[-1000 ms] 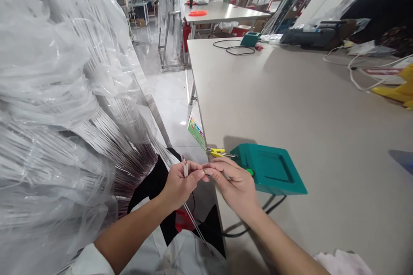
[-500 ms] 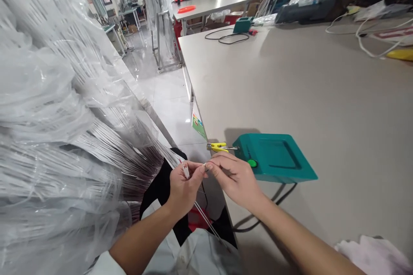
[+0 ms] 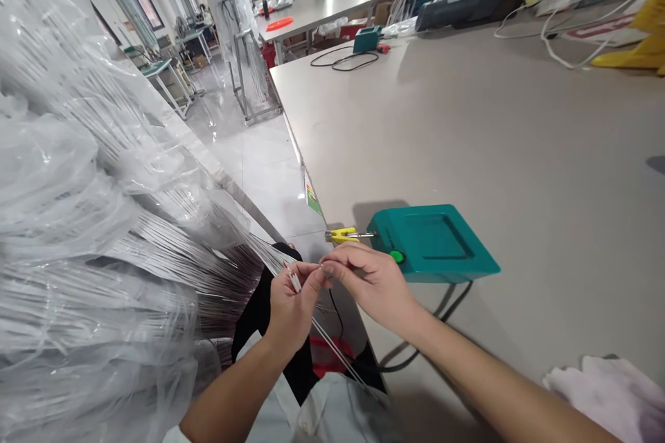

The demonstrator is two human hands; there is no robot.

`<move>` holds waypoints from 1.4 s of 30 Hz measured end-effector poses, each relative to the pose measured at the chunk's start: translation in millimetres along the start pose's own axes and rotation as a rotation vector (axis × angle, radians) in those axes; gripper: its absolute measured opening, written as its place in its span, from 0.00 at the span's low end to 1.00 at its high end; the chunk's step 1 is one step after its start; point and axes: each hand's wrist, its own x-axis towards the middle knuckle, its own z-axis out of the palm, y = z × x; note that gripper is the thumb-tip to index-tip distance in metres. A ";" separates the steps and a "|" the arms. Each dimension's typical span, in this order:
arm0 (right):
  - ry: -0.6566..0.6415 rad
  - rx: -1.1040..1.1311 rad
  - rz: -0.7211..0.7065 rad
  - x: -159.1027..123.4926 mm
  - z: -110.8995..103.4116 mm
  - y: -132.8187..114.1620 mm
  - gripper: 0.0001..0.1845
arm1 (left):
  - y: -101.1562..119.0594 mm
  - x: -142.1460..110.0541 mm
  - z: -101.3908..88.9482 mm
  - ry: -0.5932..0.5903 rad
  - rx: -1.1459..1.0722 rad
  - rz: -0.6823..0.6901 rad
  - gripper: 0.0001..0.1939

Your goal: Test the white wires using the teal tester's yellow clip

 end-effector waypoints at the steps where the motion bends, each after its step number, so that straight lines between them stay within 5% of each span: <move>1: -0.015 -0.026 -0.026 0.2 -1.1 1.2 0.13 | -1.0 -0.3 -0.1 -0.024 -0.018 -0.015 0.13; 7: -0.015 -0.547 -0.310 -1.1 -10.9 13.9 0.10 | -3.0 2.8 -3.2 -0.016 -0.124 -0.054 0.12; 11: 0.035 -0.353 -0.153 0.4 -12.3 7.0 0.10 | 0.0 3.3 -4.5 -0.026 -0.136 -0.054 0.10; 16: -0.075 -0.067 -0.043 3.2 -9.7 -1.2 0.07 | -1.3 2.2 -5.0 -0.085 -0.099 -0.080 0.11; 22: -0.068 -0.516 -0.272 -2.6 -10.3 5.7 0.11 | -3.3 2.4 -3.9 -0.069 -0.054 -0.104 0.13; 25: -0.079 -0.671 -0.199 -3.2 -11.8 6.3 0.12 | -2.7 3.0 -3.9 -0.020 -0.068 -0.093 0.15; 30: -0.051 -0.226 0.044 3.8 -14.8 3.7 0.11 | -1.8 3.8 -5.3 -0.018 -0.052 -0.081 0.14; 34: -0.146 0.009 0.117 7.0 -14.0 2.6 0.09 | -3.3 3.1 -5.1 -0.057 -0.013 -0.089 0.14; 42: -0.108 -0.151 -0.116 0.3 -7.3 13.8 0.10 | 0.1 7.1 -10.3 -0.142 0.065 -0.152 0.17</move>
